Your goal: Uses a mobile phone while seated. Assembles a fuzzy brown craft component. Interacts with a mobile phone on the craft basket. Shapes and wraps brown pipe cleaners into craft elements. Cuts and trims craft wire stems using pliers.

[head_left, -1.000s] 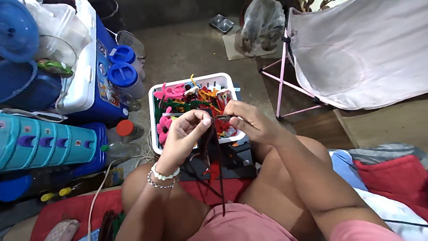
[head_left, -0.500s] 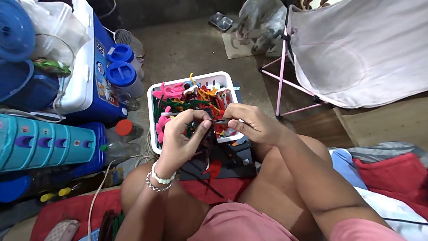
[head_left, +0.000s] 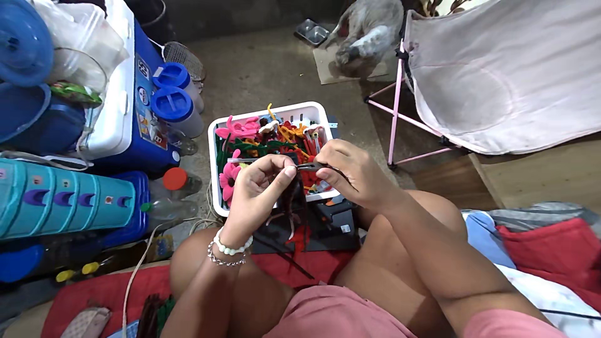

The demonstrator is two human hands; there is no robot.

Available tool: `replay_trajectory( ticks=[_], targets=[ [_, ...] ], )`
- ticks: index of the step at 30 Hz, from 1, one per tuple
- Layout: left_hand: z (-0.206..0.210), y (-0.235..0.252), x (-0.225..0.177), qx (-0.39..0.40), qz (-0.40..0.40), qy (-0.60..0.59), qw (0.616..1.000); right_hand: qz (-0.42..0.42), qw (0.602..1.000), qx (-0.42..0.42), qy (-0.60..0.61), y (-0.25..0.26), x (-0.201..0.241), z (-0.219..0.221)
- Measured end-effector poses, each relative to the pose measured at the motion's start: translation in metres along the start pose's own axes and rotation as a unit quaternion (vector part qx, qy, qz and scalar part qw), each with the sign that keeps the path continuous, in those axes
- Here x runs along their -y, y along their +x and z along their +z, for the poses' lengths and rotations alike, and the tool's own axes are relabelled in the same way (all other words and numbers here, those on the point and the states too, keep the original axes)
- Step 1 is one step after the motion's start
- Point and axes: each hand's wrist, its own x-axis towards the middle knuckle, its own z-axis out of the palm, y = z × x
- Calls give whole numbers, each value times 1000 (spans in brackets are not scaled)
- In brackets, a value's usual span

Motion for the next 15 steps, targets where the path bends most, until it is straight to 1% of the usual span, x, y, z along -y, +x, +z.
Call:
replay_trajectory(
  ticks=[4,8,15],
  targets=[
    [0,0,-1,14,-32,-37,999,-9,1000,9,19,1,-1,0],
    [-1,-1,-2,29,-32,-48,998,-16,999,11,34,1,-3,0],
    [-2,-1,-4,56,-37,-79,995,-22,995,41,93,0,-4,-2]
  ],
)
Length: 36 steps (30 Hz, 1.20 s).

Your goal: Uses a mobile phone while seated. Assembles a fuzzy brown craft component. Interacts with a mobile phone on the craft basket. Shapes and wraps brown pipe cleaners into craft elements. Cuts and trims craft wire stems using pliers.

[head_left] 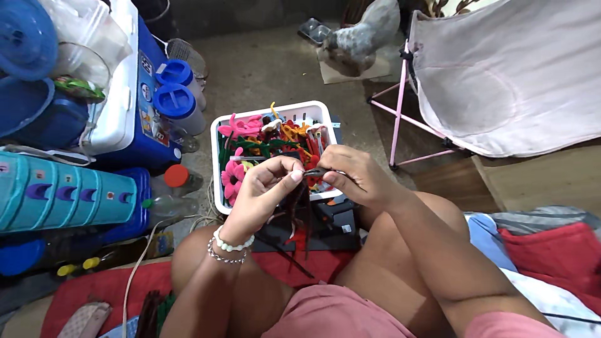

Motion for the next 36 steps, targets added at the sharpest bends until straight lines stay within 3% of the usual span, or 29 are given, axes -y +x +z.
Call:
replay_trajectory(
  ticks=[9,22,27,31,36],
  targets=[
    [-13,1,4,32,108,165,980,5,994,86,72,1,1,-8],
    [-9,5,8,-5,168,213,962,41,982,117,142,-3,-6,-13],
    [-5,5,9,-89,123,244,958,117,992,-5,-37,-3,-2,-10],
    [-6,5,11,-172,117,323,923,147,970,-41,-191,-2,9,-2],
    [0,5,16,-201,103,341,913,153,938,-93,-297,0,27,14]
  ],
)
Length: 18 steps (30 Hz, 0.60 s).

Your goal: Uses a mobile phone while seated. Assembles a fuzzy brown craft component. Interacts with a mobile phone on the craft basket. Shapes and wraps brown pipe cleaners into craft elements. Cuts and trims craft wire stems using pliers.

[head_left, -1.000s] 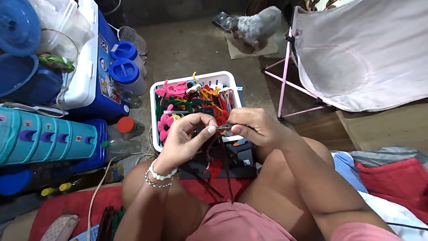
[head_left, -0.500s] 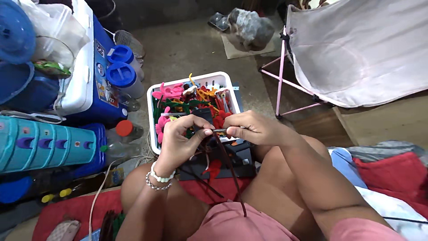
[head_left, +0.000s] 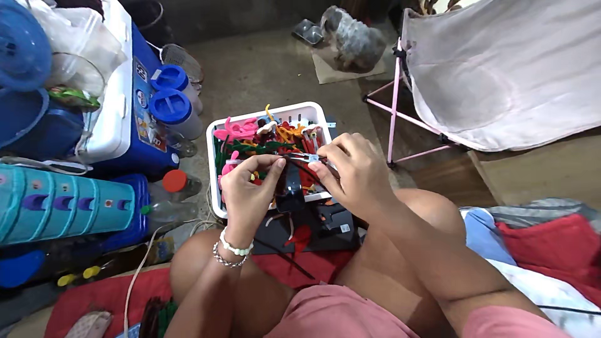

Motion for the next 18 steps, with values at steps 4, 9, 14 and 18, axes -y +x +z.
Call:
replay_trajectory(
  ticks=[4,9,14,18],
  targets=[
    [7,-3,-2,-14,-17,-25,999,0,999,-28,-41,-2,8,-1],
    [10,-5,-2,-32,-3,-35,999,10,998,-36,-53,-5,11,-4],
    [12,-5,-2,-30,6,-26,999,13,997,-40,-62,-5,13,-2],
    [12,-5,-1,-25,12,-20,999,13,997,-38,-66,-6,13,-2]
  ],
)
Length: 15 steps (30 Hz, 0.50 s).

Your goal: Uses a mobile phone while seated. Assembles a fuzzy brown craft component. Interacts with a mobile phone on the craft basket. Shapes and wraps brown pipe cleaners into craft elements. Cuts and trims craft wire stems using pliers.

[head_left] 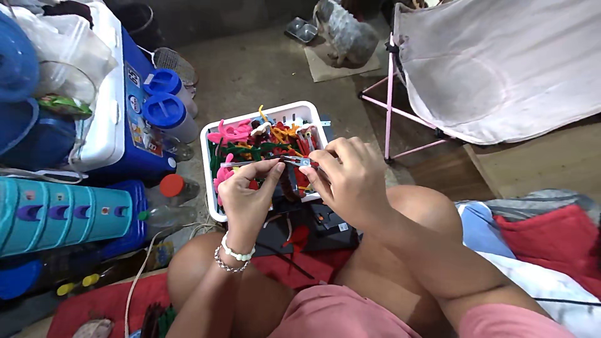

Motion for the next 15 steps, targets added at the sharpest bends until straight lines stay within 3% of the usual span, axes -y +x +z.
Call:
replay_trajectory(
  ticks=[10,15],
  targets=[
    [-1,2,-1,51,-35,45,997,-7,1000,17,-14,1,-1,-3],
    [0,1,-1,47,-2,76,996,0,1000,24,-20,1,0,-2]
  ],
)
